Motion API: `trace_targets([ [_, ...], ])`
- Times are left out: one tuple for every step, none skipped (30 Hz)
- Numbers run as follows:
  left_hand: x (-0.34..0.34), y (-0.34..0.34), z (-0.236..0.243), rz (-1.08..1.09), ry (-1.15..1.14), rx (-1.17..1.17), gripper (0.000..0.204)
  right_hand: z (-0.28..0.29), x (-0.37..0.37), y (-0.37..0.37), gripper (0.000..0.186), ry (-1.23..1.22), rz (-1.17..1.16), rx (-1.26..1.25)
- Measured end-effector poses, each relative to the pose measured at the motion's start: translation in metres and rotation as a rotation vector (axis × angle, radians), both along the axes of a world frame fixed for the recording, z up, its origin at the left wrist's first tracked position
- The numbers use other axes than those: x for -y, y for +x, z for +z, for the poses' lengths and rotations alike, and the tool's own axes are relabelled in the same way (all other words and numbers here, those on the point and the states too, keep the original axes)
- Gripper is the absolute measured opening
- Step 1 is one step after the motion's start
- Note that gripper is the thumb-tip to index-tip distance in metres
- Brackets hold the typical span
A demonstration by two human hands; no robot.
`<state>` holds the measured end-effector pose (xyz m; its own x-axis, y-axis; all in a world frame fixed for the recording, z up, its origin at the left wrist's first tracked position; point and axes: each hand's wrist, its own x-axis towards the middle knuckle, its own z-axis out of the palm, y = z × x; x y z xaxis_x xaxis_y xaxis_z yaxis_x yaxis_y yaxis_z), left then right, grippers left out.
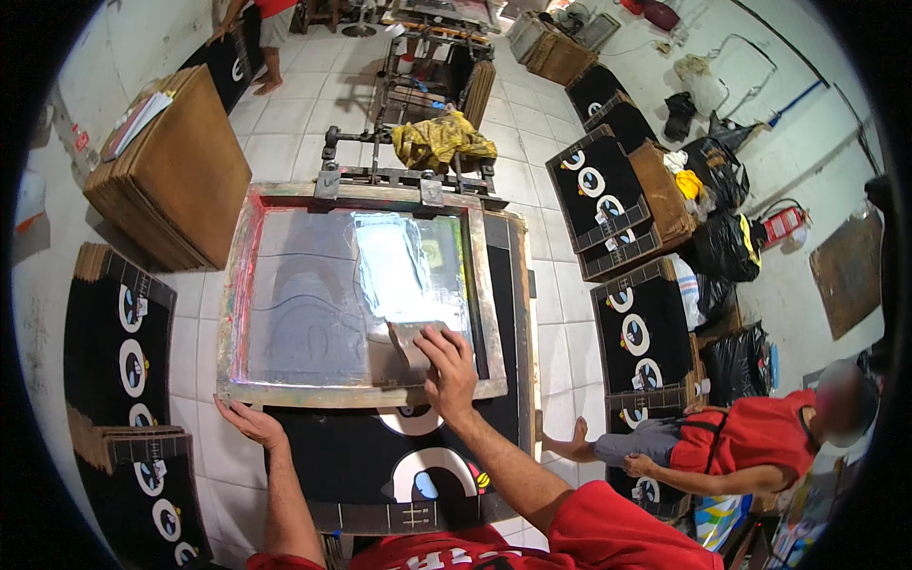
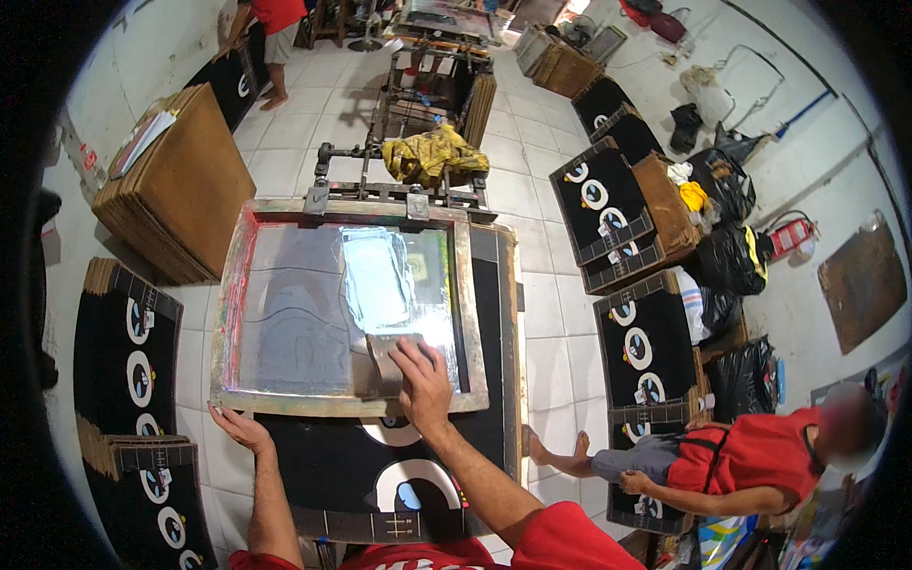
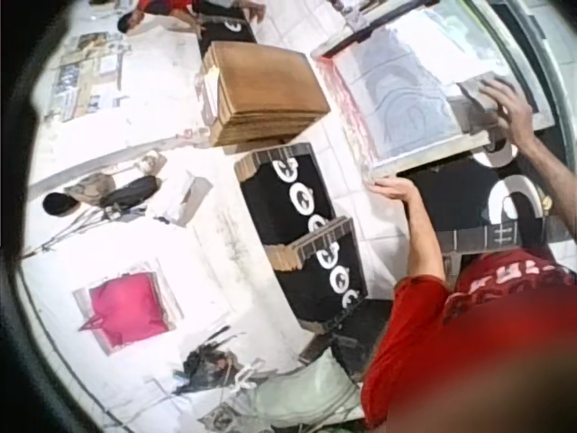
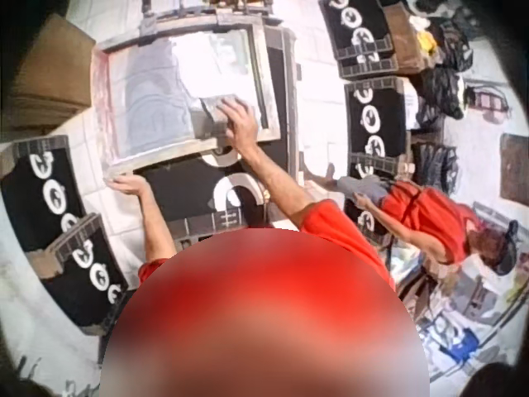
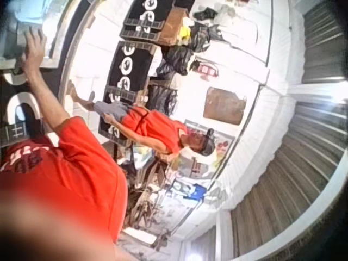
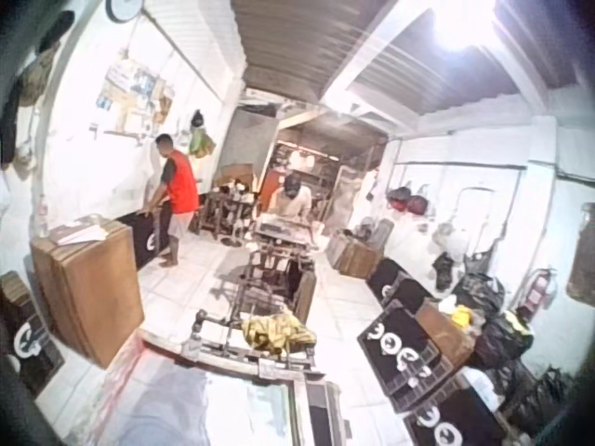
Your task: The person performs screen printing on black doormats by placing a screen frame over the mat, applying blue ink, and using a squeegee to pull the ink through the mesh. The person repeats this cycle on multiple mats, stacking finished items aside.
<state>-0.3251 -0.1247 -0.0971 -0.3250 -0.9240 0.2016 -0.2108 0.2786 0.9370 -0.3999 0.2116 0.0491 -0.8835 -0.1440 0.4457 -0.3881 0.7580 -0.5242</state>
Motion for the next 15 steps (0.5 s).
trace_targets([
  [0.003, -0.001, 0.008, -0.005, 0.024, -0.033, 0.051, 0.008, -0.001, 0.017, 0.064, -0.025, -0.016, -0.01],
  [0.005, -0.001, 0.021, -0.032, 0.041, -0.1, 0.05, 0.016, -0.001, 0.03, 0.064, -0.061, -0.029, -0.035],
  [0.009, -0.001, 0.038, -0.048, 0.057, -0.16, 0.05, 0.024, 0.0, 0.037, 0.065, -0.052, -0.026, -0.066],
  [0.011, -0.002, 0.059, -0.025, 0.145, -0.201, 0.05, 0.036, 0.001, 0.039, 0.067, -0.053, -0.02, -0.112],
  [0.013, -0.006, 0.081, -0.098, 0.096, -0.306, 0.05, 0.05, 0.002, 0.039, 0.068, -0.075, -0.009, -0.192],
  [0.018, -0.013, 0.106, -0.131, 0.117, -0.389, 0.05, 0.066, 0.002, 0.031, 0.069, -0.063, 0.003, -0.217],
  [0.024, -0.017, 0.131, -0.182, 0.106, -0.474, 0.049, 0.086, 0.002, 0.019, 0.07, -0.063, 0.0, -0.273],
  [0.035, -0.022, 0.154, -0.246, 0.123, -0.423, 0.05, 0.108, 0.003, -0.001, 0.07, -0.043, -0.006, -0.371],
  [0.049, -0.027, 0.172, -0.332, 0.108, -0.372, 0.05, 0.132, 0.004, -0.019, 0.069, -0.02, -0.035, -0.443],
  [0.059, -0.035, 0.178, -0.393, 0.025, -0.449, 0.049, 0.157, 0.008, -0.039, 0.065, -0.01, -0.048, -0.537],
  [0.072, -0.042, 0.172, -0.497, -0.093, -0.55, 0.049, 0.178, 0.012, -0.053, 0.06, -0.02, -0.105, -0.523],
  [0.087, -0.044, 0.155, -0.507, -0.154, -0.546, 0.049, 0.2, 0.015, -0.066, 0.056, -0.021, -0.155, -0.497],
  [0.102, -0.03, 0.126, -0.429, -0.066, -0.422, 0.047, 0.221, 0.016, -0.079, 0.051, -0.006, -0.19, -0.445],
  [0.12, -0.016, 0.09, -0.39, -0.009, -0.314, 0.045, 0.238, 0.02, -0.089, 0.048, -0.006, -0.258, -0.39],
  [0.14, -0.001, 0.049, -0.42, 0.021, -0.262, 0.044, 0.254, 0.022, -0.1, 0.045, 0.024, -0.273, -0.412],
])
